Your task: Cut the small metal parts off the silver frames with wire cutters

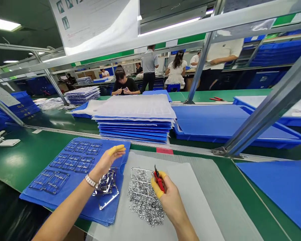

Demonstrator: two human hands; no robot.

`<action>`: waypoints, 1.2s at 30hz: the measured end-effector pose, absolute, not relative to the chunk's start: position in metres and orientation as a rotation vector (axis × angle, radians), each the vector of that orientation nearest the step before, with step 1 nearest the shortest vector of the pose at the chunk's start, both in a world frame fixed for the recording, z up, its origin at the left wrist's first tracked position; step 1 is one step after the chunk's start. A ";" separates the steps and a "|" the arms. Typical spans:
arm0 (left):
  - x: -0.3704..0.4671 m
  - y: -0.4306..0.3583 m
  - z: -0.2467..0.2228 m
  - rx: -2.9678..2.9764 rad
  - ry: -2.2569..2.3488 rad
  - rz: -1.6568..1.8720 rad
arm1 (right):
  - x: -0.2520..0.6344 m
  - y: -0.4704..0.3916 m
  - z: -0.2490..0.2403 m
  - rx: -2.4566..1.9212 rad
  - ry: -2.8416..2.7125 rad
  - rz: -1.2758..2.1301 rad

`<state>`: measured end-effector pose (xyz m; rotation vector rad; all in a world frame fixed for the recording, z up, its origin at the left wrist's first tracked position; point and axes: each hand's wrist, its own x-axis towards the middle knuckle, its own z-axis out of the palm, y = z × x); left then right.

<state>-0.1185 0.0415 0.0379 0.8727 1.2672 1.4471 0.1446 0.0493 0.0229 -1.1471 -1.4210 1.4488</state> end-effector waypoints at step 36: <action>-0.013 0.018 -0.004 0.418 0.708 1.190 | 0.141 0.044 0.040 -1.671 -2.519 0.272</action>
